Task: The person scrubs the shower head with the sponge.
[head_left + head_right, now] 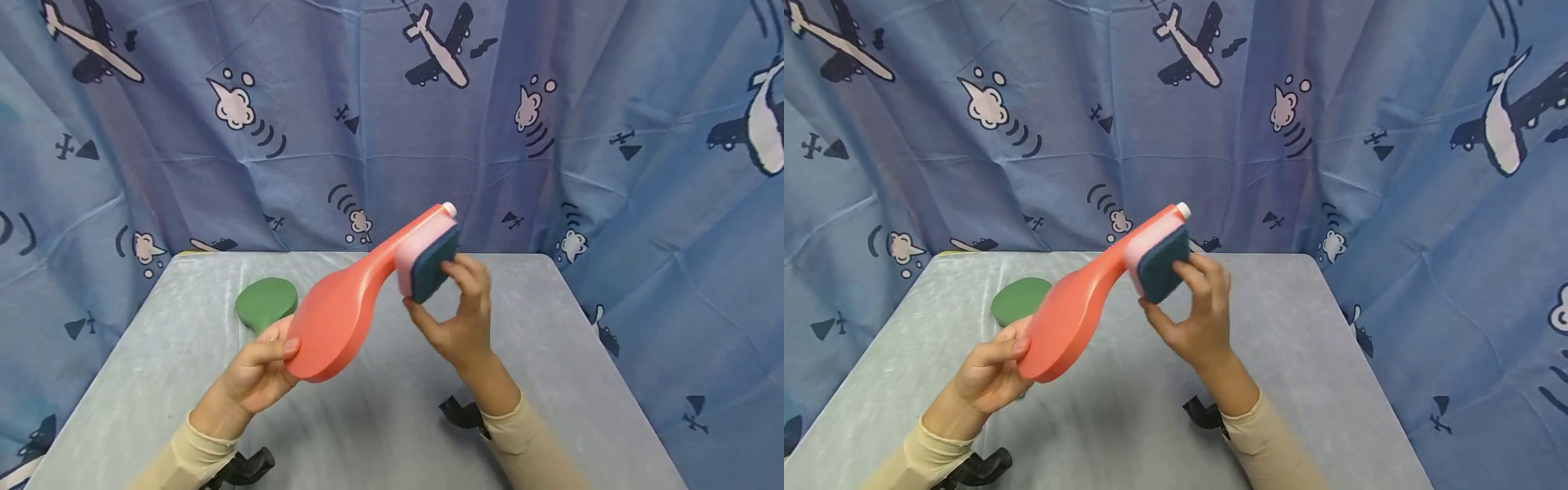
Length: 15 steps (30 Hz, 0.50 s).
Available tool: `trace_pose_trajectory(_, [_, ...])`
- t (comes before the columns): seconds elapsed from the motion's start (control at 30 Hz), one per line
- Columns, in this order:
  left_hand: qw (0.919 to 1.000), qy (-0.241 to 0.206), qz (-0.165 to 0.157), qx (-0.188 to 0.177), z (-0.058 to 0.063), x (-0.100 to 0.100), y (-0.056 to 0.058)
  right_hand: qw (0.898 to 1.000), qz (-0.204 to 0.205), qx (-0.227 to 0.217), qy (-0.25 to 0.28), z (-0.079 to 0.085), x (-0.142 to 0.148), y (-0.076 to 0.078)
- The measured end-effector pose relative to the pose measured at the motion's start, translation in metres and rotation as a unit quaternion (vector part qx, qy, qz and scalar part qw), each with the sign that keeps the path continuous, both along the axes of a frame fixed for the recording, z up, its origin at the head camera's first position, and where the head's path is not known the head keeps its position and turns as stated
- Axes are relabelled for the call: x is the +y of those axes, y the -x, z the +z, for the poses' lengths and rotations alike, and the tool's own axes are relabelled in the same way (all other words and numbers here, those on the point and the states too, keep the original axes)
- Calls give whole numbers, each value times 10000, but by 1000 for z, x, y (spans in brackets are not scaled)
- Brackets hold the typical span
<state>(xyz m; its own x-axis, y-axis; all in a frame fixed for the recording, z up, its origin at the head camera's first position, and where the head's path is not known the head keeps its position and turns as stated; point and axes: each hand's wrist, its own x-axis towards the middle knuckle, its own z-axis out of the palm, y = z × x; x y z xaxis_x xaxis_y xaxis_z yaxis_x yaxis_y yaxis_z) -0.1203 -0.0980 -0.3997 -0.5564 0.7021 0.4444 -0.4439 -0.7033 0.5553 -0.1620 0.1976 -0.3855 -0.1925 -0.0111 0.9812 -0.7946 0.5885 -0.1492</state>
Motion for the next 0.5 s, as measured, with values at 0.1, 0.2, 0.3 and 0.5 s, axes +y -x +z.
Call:
trace_pose_trajectory(0.1, [9997, -84, 37, -245, -2, -3, 3, 9952, 687, -10, -700, -3, -14, -4])
trace_pose_trajectory(0.2, [9995, -51, 181, -250, -3, -9, 8, 9841, 1439, -314, -992, -8, -23, -7])
trace_pose_trajectory(0.3, [9984, 198, 520, 42, -2, -15, 13, 9819, 1488, -608, -1006, -11, -25, -9])
trace_pose_trajectory(0.5, [9854, 1077, 1143, 655, 8, -21, 12, 9959, -442, -694, -369, -5, -7, -3])
